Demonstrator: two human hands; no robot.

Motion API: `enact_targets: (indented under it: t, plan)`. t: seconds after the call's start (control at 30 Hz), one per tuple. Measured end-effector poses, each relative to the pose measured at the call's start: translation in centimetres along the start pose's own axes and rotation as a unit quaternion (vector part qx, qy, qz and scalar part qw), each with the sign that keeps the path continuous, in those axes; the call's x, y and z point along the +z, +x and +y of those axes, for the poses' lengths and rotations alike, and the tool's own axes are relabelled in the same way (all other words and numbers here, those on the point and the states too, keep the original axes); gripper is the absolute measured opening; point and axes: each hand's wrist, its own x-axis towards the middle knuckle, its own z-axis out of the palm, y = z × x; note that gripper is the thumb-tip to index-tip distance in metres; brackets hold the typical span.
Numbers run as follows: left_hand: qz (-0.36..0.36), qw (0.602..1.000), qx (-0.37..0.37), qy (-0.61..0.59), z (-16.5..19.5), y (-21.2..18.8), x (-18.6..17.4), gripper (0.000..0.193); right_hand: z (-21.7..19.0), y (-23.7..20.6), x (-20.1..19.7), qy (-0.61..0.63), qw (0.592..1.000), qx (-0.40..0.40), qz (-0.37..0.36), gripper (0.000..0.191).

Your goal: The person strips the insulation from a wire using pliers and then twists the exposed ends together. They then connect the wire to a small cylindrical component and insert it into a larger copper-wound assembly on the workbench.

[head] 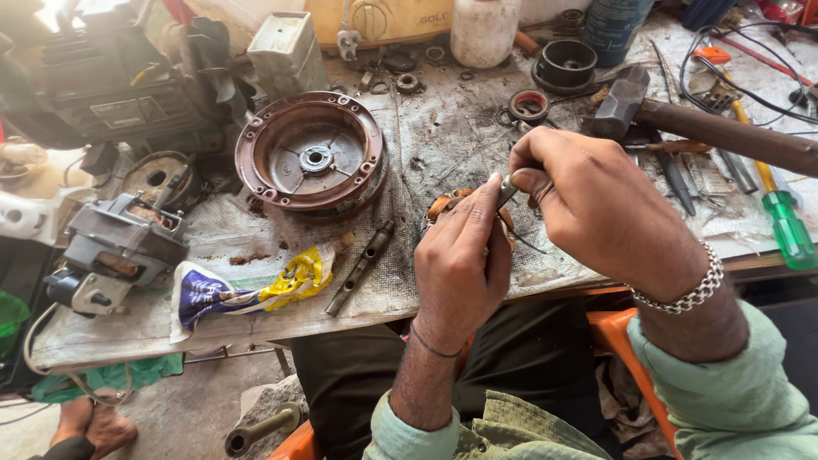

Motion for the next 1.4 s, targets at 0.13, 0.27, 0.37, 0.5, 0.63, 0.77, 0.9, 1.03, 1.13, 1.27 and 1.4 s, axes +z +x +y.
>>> enact_targets:
  t: [0.13,0.27,0.37,0.5,0.63,0.77,0.9,1.03,1.13,1.27,1.4]
  plan:
    - [-0.005,1.000,-0.003,-0.013,-0.4,-0.3,-0.1,0.047,0.9,-0.5,0.6,0.078,0.995,0.057,-0.009,0.010]
    - [0.005,1.000,-0.011,-0.010,-0.5,-0.7,0.0,0.052,1.8,-1.1,0.2,0.203,0.979,0.027,-0.026,0.013]
    - [0.010,1.000,-0.011,0.006,-0.6,-0.9,0.2,0.056,2.3,-1.6,-0.9,0.137,0.988,-0.057,-0.049,0.018]
    - [0.013,1.000,-0.010,0.019,-0.6,-0.7,0.8,0.051,2.4,-2.3,-2.2,0.037,0.993,-0.103,-0.042,0.025]
    - [0.022,0.999,-0.016,0.020,-0.4,-0.6,0.8,0.046,2.0,-2.5,-2.3,0.045,0.993,-0.111,-0.005,0.022]
    - [0.029,0.999,-0.018,0.019,0.0,-0.6,0.8,0.039,1.5,-2.7,-2.3,0.054,0.992,-0.109,0.017,0.019]
    - [0.034,0.999,-0.015,0.008,0.1,-0.3,0.9,0.034,1.2,-2.8,-1.5,0.053,0.991,-0.089,0.079,0.015]
    - [0.044,0.999,-0.013,0.003,0.2,-0.3,0.9,0.031,1.2,-2.7,-0.8,0.060,0.983,-0.128,0.116,0.017]
    - [0.045,0.999,-0.023,0.001,0.3,-0.3,0.8,0.026,1.1,-2.3,0.5,0.092,0.971,-0.146,0.168,0.018]
    - [0.057,0.998,-0.031,-0.019,0.5,0.0,0.8,0.021,1.5,-1.9,2.0,0.115,0.959,-0.166,0.198,0.021]
    - [0.048,0.997,-0.044,-0.038,0.8,0.2,0.7,0.019,2.2,-2.0,2.7,0.107,0.956,-0.166,0.219,0.021]
